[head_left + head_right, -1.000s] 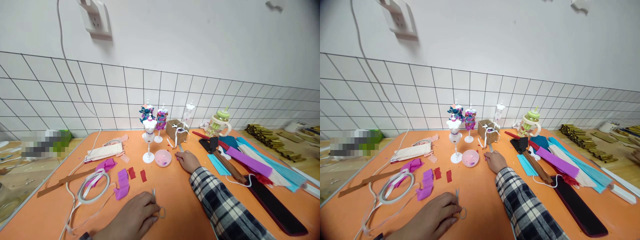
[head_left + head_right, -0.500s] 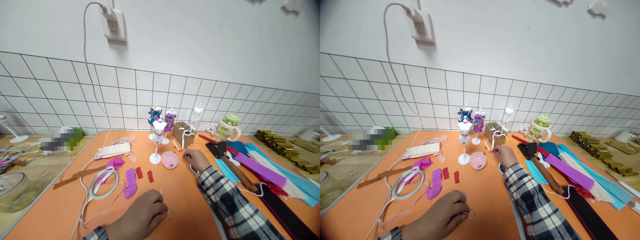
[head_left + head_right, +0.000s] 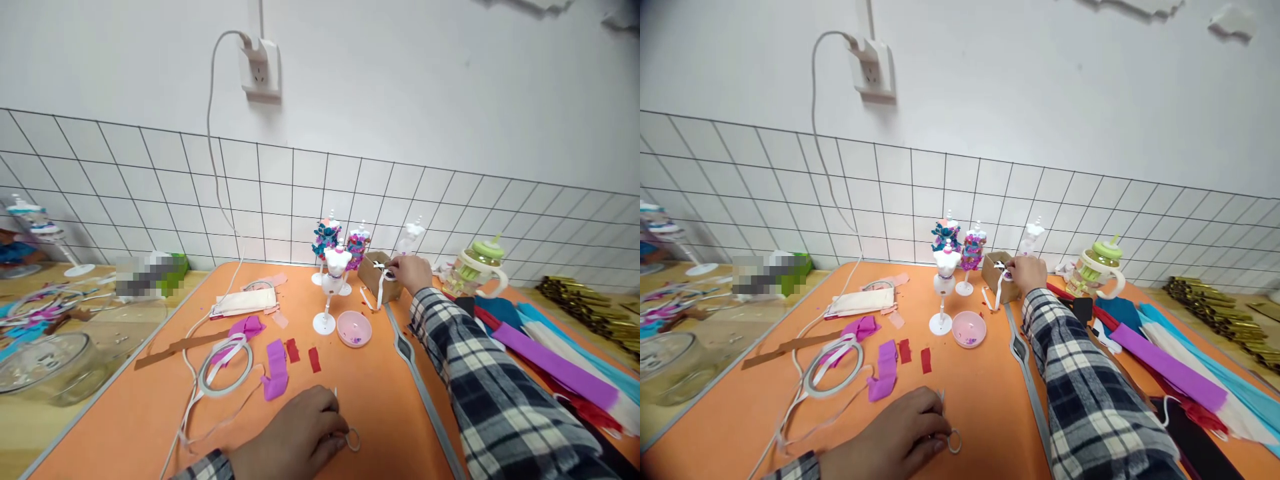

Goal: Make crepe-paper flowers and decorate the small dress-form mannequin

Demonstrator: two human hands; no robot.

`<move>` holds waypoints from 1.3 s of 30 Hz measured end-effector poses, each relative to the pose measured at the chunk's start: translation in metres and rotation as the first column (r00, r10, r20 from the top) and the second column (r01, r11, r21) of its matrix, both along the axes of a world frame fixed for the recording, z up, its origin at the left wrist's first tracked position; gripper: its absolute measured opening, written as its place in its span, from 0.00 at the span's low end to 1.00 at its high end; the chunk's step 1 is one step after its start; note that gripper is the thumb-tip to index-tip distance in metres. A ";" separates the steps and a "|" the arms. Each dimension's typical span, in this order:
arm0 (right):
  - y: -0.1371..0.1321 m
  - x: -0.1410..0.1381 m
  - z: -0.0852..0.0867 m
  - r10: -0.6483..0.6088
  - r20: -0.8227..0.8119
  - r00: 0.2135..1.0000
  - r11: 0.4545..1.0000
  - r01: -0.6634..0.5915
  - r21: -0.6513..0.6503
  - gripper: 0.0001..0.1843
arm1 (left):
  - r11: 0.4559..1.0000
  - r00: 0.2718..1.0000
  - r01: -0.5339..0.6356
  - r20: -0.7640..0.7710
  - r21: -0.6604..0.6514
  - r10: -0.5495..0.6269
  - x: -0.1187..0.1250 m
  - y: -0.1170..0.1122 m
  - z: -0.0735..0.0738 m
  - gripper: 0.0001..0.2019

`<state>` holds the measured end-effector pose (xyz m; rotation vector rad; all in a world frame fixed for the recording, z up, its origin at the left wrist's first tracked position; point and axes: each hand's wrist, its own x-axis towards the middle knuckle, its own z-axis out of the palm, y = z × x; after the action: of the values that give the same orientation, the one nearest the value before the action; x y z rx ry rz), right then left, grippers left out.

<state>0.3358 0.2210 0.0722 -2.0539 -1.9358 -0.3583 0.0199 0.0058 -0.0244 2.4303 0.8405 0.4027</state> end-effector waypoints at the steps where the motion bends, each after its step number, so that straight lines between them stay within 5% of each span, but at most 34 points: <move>1: -0.004 -0.001 0.000 0.001 0.005 1.000 1.000 -0.001 0.022 0.16 | 1.000 1.000 0.001 0.005 0.000 -0.001 0.000 0.000 0.000 0.08; 5: -0.034 -0.011 -0.014 0.093 0.016 0.996 0.994 -0.093 0.052 0.21 | 1.000 1.000 0.006 0.007 0.013 -0.006 0.000 0.000 -0.001 0.07; 10: -0.075 -0.021 -0.064 0.190 0.012 0.982 0.974 -0.187 -0.125 0.13 | 1.000 1.000 0.004 0.014 0.027 -0.004 0.000 0.000 -0.004 0.07; 15: -0.075 -0.021 -0.096 0.207 -0.031 0.978 0.952 -0.209 -0.224 0.24 | 1.000 1.000 0.006 0.006 0.031 -0.006 0.002 0.000 -0.004 0.08; 27: -0.033 -0.045 -0.104 0.401 -0.172 0.900 0.854 -0.436 -0.283 0.22 | 0.999 1.000 0.024 0.004 0.020 -0.025 0.001 0.000 -0.002 0.09; 32: -0.050 -0.031 -0.109 0.493 -0.218 0.842 0.791 -0.538 -0.290 0.21 | 0.999 0.999 0.031 0.038 0.033 -0.032 0.002 0.000 0.000 0.09; 39: -0.065 -0.023 -0.109 0.502 -0.311 0.807 0.780 -0.578 -0.241 0.29 | 0.999 0.999 0.029 0.021 0.023 -0.029 0.003 0.002 -0.001 0.11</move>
<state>0.3131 0.1564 -0.0372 -1.4865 -2.4323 0.3440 0.0226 0.0079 -0.0254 2.4517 0.7952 0.4287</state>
